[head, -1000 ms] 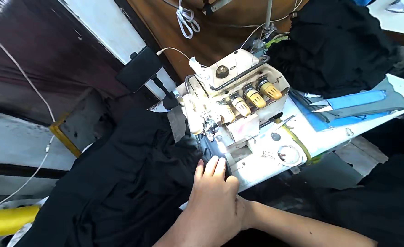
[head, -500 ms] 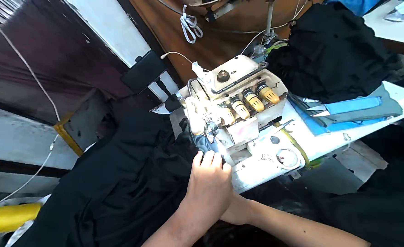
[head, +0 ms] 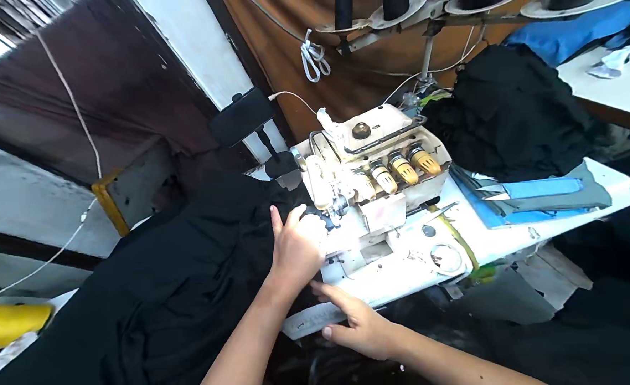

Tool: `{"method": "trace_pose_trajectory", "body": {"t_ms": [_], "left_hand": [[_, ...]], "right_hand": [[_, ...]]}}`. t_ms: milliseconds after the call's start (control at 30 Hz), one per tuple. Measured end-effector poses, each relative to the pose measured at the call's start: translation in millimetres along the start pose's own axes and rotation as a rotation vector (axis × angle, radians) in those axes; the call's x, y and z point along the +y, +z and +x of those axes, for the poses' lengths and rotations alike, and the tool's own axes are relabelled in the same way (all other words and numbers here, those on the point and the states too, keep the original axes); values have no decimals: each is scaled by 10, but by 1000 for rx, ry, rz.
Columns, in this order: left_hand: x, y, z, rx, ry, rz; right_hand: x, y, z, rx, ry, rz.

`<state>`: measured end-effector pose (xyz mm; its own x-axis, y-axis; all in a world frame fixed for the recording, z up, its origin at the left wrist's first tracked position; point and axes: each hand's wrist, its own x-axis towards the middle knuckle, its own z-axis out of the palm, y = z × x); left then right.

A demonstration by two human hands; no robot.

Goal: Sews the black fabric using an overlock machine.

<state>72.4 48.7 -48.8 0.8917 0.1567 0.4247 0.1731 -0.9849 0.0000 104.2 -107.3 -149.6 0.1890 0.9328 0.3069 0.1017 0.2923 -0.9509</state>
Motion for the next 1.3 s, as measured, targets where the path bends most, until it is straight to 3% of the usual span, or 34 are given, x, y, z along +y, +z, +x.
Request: {"method": "trace_pose_trajectory", "body": {"t_ms": [200, 367, 533, 667, 767, 867, 967, 1100, 1200, 1300], "left_hand": [[-102, -15, 199, -206, -314, -126], [-79, 4, 189, -214, -388, -44], [97, -251, 93, -449, -512, 108], [355, -591, -46, -617, -566, 26], [510, -737, -129, -720, -473, -152], [530, -554, -221, -588, -231, -514], [617, -230, -182, -447, -117, -726], [815, 108, -28, -263, -180, -691], [866, 224, -41, -225, -247, -706], [870, 137, -217, -175, -398, -1009]], "right_hand": [[-52, -4, -33, -7, 58, 2], [-133, -98, -48, 26, 79, -28], [-222, -247, -54, 113, 91, -97], [-265, -346, -60, 173, 65, -139], [-270, -437, -27, 195, 3, -171], [-292, -587, 31, 254, -116, -273], [-342, -826, 157, 451, -113, -618], [-387, -1025, 283, 454, 43, -771], [-329, -1050, 199, 493, 42, -732], [-328, -964, -156, 566, -37, -535]]}}
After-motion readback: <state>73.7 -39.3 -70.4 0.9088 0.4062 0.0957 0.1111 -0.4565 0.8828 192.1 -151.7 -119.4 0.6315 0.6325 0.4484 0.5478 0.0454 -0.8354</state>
